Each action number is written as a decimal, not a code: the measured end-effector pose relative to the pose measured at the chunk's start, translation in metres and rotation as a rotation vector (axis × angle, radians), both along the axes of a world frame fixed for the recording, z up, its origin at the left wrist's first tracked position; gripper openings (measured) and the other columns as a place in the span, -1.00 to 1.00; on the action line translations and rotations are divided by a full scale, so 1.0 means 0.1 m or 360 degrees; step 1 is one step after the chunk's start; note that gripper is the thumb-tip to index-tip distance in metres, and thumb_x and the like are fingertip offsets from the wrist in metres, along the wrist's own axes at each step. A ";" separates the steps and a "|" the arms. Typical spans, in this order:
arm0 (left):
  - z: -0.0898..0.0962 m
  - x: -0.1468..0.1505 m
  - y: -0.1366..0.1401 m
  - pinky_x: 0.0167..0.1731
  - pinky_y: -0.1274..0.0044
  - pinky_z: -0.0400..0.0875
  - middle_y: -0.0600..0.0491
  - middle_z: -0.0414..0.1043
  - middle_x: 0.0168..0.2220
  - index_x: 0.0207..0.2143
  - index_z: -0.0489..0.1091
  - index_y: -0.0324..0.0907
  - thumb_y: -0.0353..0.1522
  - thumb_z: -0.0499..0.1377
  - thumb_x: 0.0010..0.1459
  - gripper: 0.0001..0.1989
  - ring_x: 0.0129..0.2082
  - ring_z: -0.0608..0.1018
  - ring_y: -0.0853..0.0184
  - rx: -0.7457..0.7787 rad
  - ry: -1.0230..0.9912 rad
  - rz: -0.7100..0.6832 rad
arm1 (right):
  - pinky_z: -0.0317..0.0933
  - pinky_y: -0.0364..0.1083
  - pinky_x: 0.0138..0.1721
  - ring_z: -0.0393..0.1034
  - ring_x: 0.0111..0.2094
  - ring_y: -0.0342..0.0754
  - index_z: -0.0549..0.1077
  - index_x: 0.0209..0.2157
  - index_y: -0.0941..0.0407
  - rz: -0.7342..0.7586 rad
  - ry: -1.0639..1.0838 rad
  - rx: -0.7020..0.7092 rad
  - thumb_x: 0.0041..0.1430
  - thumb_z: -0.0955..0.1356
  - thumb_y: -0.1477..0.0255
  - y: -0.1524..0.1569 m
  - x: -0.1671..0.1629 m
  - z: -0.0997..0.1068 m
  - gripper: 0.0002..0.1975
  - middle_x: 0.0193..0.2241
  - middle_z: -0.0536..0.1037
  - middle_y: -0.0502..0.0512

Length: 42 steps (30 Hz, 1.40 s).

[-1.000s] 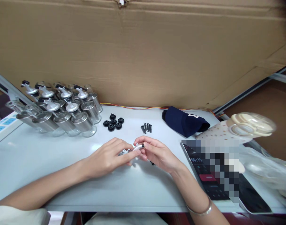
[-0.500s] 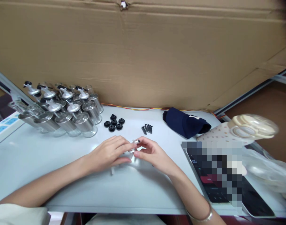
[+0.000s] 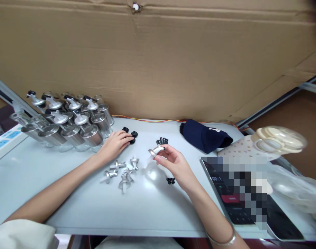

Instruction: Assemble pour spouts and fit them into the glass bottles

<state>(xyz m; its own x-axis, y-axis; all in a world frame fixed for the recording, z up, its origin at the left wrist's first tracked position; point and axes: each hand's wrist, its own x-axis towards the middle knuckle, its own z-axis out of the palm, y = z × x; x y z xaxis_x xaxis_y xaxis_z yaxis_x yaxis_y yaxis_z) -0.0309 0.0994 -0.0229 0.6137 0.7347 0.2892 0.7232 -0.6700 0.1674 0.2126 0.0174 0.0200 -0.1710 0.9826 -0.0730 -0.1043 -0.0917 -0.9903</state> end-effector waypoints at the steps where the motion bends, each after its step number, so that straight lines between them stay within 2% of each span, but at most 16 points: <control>1: -0.01 0.00 0.00 -0.15 0.37 0.23 -0.09 0.47 -0.05 -0.04 0.39 -0.18 -0.33 -0.04 0.32 -0.71 -0.03 0.40 0.17 0.0003 -0.0007 -0.0021 | 0.28 -0.10 -0.27 0.39 -0.31 -0.07 0.39 -0.34 0.09 -0.0005 -0.0006 -0.0003 -0.10 0.48 0.26 0.00 0.00 0.00 -0.69 -0.41 0.47 0.02; 7: 0.05 0.01 -0.03 -0.23 0.41 0.18 -0.07 0.51 -0.18 -0.28 0.42 -0.20 -0.37 -0.03 0.30 -0.76 -0.16 0.44 0.21 0.0017 -0.0120 -0.0025 | 0.30 -0.08 -0.24 0.40 -0.31 -0.08 0.37 -0.35 0.07 -0.0052 0.0088 -0.0021 -0.15 0.50 0.30 -0.01 -0.01 -0.01 -0.67 -0.41 0.48 0.00; 10: 0.14 0.06 -0.10 -0.21 0.41 0.20 -0.05 0.51 -0.22 -0.32 0.40 -0.19 -0.36 0.01 0.27 -0.80 -0.19 0.45 0.24 -0.0127 -0.0380 0.0011 | 0.31 -0.07 -0.24 0.41 -0.32 -0.08 0.39 -0.36 0.07 -0.0085 0.0099 0.0043 -0.14 0.50 0.31 0.00 0.00 -0.02 -0.70 -0.36 0.49 0.02; 12: 0.22 0.11 -0.18 -0.19 0.42 0.24 -0.03 0.49 -0.23 -0.34 0.39 -0.19 -0.32 0.06 0.23 -0.83 -0.20 0.46 0.26 -0.0356 -0.0710 0.0094 | 0.32 -0.07 -0.26 0.41 -0.34 -0.09 0.40 -0.36 0.07 -0.0144 0.0108 0.0107 -0.13 0.50 0.32 0.01 0.01 -0.03 -0.71 -0.35 0.50 0.03; 14: 0.32 0.17 -0.27 -0.22 0.46 0.28 -0.02 0.47 -0.22 -0.35 0.38 -0.19 -0.27 0.12 0.15 -0.84 -0.23 0.46 0.28 -0.0717 -0.1084 0.0213 | 0.32 -0.07 -0.26 0.41 -0.34 -0.09 0.40 -0.36 0.07 -0.0214 0.0135 0.0206 -0.12 0.50 0.33 0.02 0.02 -0.04 -0.71 -0.34 0.50 0.03; 16: 0.42 0.22 -0.37 -0.31 0.51 0.29 0.00 0.46 -0.27 -0.35 0.38 -0.20 -0.24 0.18 0.08 -0.81 -0.32 0.45 0.32 -0.1095 -0.1373 0.0327 | 0.34 -0.06 -0.24 0.42 -0.30 -0.08 0.41 -0.35 0.07 -0.0257 0.0175 0.0357 -0.11 0.50 0.35 0.01 0.03 -0.04 -0.73 -0.31 0.49 0.05; 18: 0.49 0.26 -0.46 -0.37 0.55 0.28 0.05 0.44 -0.37 -0.35 0.40 -0.20 -0.23 0.23 0.03 -0.78 -0.42 0.42 0.39 -0.1354 -0.1564 0.0382 | 0.36 -0.05 -0.21 0.43 -0.24 -0.05 0.42 -0.34 0.06 -0.0252 0.0205 0.0517 -0.08 0.49 0.37 0.00 0.03 -0.04 -0.75 -0.28 0.48 0.07; 21: 0.55 0.32 -0.57 -0.39 0.58 0.25 0.08 0.41 -0.43 -0.38 0.41 -0.23 -0.22 0.26 0.01 -0.76 -0.46 0.39 0.43 -0.1558 -0.1724 0.0397 | 0.37 -0.02 -0.16 0.44 -0.19 -0.03 0.43 -0.30 0.04 -0.0169 0.0184 0.0647 -0.01 0.47 0.41 -0.04 0.00 -0.04 -0.79 -0.25 0.48 0.09; 27: 0.57 0.39 -0.70 -0.44 0.61 0.25 0.09 0.40 -0.46 -0.42 0.40 -0.23 -0.24 0.30 -0.01 -0.76 -0.49 0.39 0.46 -0.1896 -0.1846 0.0421 | 0.32 0.06 -0.05 0.43 -0.12 0.02 0.44 -0.27 0.04 -0.0137 0.0043 0.0696 0.00 0.47 0.43 -0.07 -0.02 -0.05 -0.78 -0.23 0.51 0.12; 31: 0.57 0.41 -0.74 -0.40 0.61 0.29 0.09 0.38 -0.45 -0.42 0.41 -0.23 -0.24 0.28 0.01 -0.78 -0.47 0.40 0.47 -0.1950 -0.1847 0.0374 | 0.29 0.03 -0.05 0.41 -0.12 -0.01 0.45 -0.28 0.03 -0.0094 0.0009 0.0761 -0.02 0.46 0.53 -0.06 -0.02 -0.06 -0.77 -0.25 0.51 0.09; 35: 0.59 0.43 -0.76 -0.43 0.62 0.29 0.12 0.35 -0.49 -0.46 0.38 -0.22 -0.24 0.28 0.01 -0.78 -0.49 0.39 0.48 -0.1901 -0.1825 0.0308 | 0.30 0.03 -0.07 0.42 -0.15 -0.01 0.46 -0.29 0.03 -0.0060 -0.0016 0.0766 -0.04 0.46 0.54 -0.08 -0.03 -0.04 -0.76 -0.24 0.53 0.09; 38: 0.59 0.43 -0.77 -0.40 0.60 0.33 0.11 0.35 -0.47 -0.44 0.34 -0.21 -0.24 0.27 0.02 -0.77 -0.46 0.42 0.46 -0.1777 -0.1770 0.0202 | 0.31 0.03 -0.08 0.43 -0.16 0.00 0.47 -0.31 0.04 -0.0068 -0.0004 0.0749 -0.05 0.48 0.53 -0.09 -0.03 -0.03 -0.77 -0.25 0.54 0.09; 42: 0.57 0.42 -0.80 -0.31 0.56 0.42 0.07 0.39 -0.33 -0.30 0.33 -0.17 -0.34 0.33 -0.08 -0.71 -0.36 0.48 0.40 -0.1509 -0.1717 0.0093 | 0.31 0.04 -0.09 0.45 -0.18 0.01 0.48 -0.35 0.04 -0.0060 -0.0023 0.0709 -0.08 0.50 0.47 -0.09 -0.02 -0.03 -0.79 -0.27 0.55 0.09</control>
<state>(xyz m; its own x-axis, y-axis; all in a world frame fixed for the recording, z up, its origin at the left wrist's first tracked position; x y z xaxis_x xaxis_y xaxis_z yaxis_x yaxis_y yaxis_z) 0.0107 0.0197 0.0343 0.3767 0.9262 -0.0186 -0.0201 0.0282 0.9994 0.2108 0.0086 0.0175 -0.1364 0.9242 0.3568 -0.0850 0.3479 -0.9337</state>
